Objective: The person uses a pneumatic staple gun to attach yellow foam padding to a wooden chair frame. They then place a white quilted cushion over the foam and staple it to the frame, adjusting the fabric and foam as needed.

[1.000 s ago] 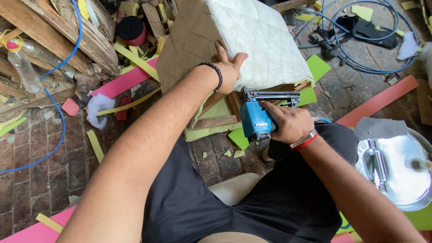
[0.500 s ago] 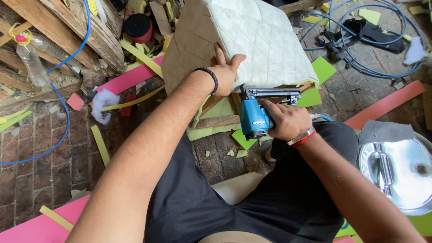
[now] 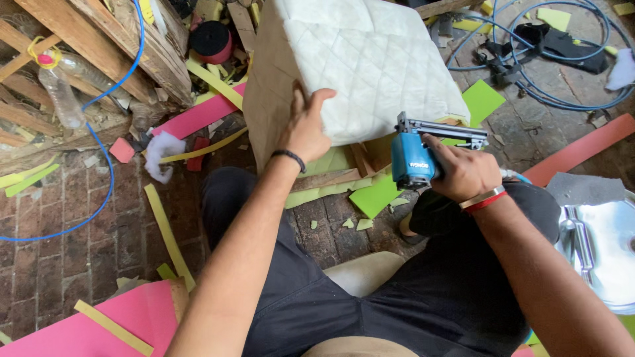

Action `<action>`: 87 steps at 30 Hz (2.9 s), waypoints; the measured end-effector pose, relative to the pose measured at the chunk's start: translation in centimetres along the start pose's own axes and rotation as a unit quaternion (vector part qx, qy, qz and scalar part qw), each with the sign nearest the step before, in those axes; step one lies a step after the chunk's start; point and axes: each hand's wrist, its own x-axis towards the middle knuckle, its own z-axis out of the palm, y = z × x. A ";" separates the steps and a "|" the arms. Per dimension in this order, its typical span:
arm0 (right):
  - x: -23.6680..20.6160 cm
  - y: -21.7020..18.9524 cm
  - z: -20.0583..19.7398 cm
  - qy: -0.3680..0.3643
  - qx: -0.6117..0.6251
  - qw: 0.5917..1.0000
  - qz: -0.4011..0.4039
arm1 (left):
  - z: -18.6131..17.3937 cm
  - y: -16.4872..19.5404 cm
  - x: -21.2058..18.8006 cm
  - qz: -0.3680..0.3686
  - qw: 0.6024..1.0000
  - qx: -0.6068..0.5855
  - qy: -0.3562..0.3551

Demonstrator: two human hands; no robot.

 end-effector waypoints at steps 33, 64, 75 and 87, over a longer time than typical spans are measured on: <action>-14.3 13.3 -2.7 0.032 0.064 0.846 0.528 | 4.4 -8.2 -5.8 -0.040 0.950 0.303 -0.058; 11.4 0.7 9.7 -0.066 0.126 0.987 0.079 | 4.0 -7.3 -2.3 -0.050 0.961 0.272 -0.020; 7.8 4.8 14.0 0.117 0.243 0.961 0.068 | 12.7 -2.5 3.2 0.219 0.950 0.175 0.137; 10.3 4.7 12.7 0.136 0.228 0.964 -0.001 | 9.2 -4.4 3.5 -0.006 0.998 0.065 -0.004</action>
